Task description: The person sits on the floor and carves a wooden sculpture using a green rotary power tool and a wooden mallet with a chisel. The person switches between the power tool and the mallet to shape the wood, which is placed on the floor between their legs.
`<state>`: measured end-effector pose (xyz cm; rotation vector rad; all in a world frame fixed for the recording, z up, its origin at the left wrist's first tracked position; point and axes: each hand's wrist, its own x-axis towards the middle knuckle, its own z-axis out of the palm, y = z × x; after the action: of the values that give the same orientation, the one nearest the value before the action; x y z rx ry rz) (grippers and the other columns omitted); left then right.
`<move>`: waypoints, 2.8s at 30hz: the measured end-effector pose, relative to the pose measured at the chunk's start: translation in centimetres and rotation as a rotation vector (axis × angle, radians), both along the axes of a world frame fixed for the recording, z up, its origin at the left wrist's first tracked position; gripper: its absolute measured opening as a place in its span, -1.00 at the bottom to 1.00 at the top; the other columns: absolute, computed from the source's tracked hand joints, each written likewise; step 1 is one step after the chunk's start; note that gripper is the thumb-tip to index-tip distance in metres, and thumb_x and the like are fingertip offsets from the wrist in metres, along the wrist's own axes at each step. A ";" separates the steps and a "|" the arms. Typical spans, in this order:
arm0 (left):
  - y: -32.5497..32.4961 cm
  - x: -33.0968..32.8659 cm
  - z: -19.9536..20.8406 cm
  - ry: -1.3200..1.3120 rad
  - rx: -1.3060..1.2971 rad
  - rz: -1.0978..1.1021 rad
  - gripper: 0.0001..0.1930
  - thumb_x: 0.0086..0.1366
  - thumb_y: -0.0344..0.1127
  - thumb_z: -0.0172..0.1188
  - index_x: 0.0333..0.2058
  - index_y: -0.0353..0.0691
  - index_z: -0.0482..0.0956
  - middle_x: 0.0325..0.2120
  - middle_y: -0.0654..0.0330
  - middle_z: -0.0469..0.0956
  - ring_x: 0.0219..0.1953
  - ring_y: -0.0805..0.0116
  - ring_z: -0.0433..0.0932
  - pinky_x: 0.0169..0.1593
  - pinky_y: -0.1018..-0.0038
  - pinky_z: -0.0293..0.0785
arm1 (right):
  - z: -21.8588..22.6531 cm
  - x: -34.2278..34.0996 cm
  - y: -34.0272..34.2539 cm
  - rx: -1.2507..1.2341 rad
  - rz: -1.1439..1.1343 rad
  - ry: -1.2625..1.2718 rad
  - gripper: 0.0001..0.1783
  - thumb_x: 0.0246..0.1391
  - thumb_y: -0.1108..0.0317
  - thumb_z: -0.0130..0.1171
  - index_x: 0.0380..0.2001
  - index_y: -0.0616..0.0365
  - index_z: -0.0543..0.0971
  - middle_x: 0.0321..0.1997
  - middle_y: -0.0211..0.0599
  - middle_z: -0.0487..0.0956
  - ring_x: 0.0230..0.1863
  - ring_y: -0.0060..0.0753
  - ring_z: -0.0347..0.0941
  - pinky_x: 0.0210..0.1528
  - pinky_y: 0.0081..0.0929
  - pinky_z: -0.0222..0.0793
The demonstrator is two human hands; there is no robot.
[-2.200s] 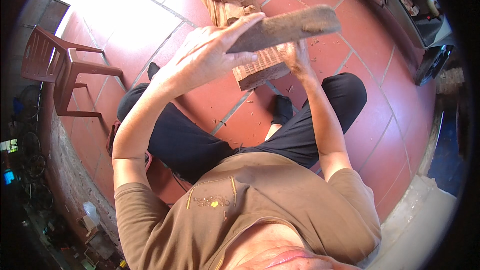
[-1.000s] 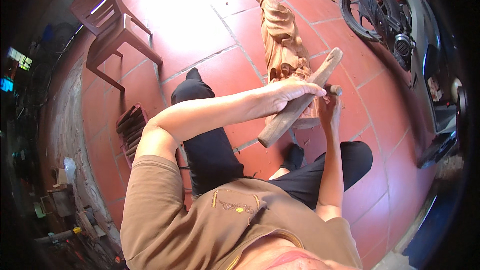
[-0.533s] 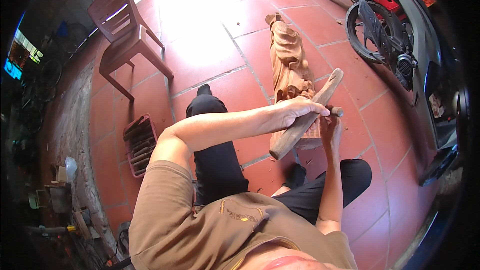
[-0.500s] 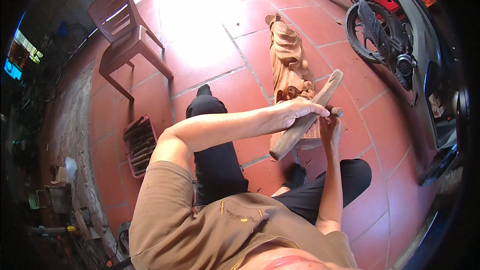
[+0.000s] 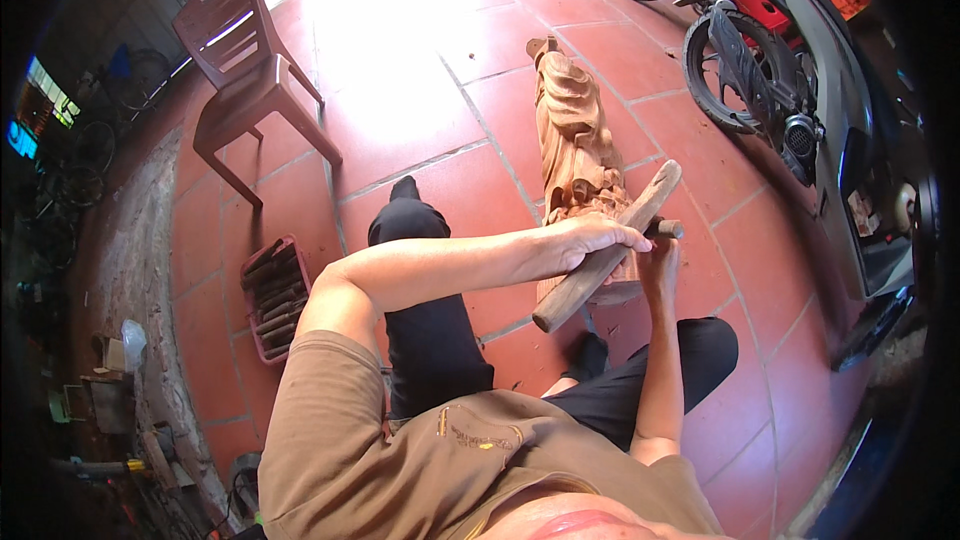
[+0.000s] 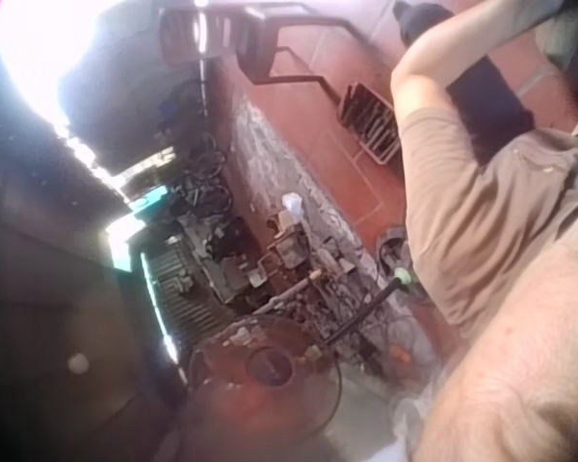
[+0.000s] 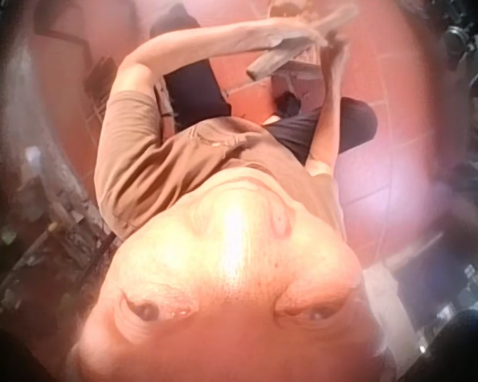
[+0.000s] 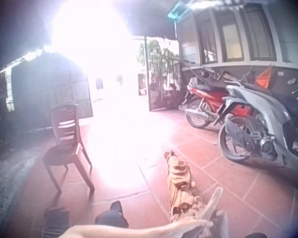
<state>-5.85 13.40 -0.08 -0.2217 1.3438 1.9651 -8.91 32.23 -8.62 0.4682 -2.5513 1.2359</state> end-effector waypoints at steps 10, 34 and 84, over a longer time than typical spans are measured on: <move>0.7 0.5 -2.3 0.074 0.082 0.037 -0.55 0.02 -0.32 0.47 -0.29 -0.15 0.29 -0.63 0.23 0.43 -0.70 0.41 0.47 -0.65 0.47 0.43 | -0.6 0.2 -0.1 -0.170 0.017 -0.015 -0.74 0.14 0.34 0.19 -0.25 0.37 0.59 -0.35 0.00 0.66 -0.34 -0.17 0.64 -0.34 -0.30 0.46; 0.9 0.6 -2.7 0.125 0.020 0.047 -0.54 0.04 -0.31 0.46 -0.26 -0.19 0.29 -0.61 0.22 0.47 -0.68 0.45 0.48 -0.61 0.50 0.42 | -1.7 -0.3 0.4 -0.166 -0.026 -0.067 -0.69 0.09 0.29 0.20 -0.28 0.41 0.59 -0.35 0.08 0.65 -0.30 0.01 0.63 -0.25 -0.24 0.48; 1.0 0.6 -3.1 0.127 -0.013 -0.013 -0.51 0.00 -0.29 0.49 -0.22 -0.19 0.32 -0.62 0.23 0.45 -0.68 0.42 0.47 -0.61 0.44 0.42 | -2.6 1.0 0.2 -0.530 0.066 -0.145 -0.79 0.11 0.53 0.15 -0.16 0.31 0.48 -0.15 -0.20 0.52 -0.09 -0.31 0.45 -0.05 -0.30 0.42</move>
<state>-5.24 14.43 -3.21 -0.0952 1.4345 1.9883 -7.93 32.41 -11.21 0.3517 -2.1931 1.9457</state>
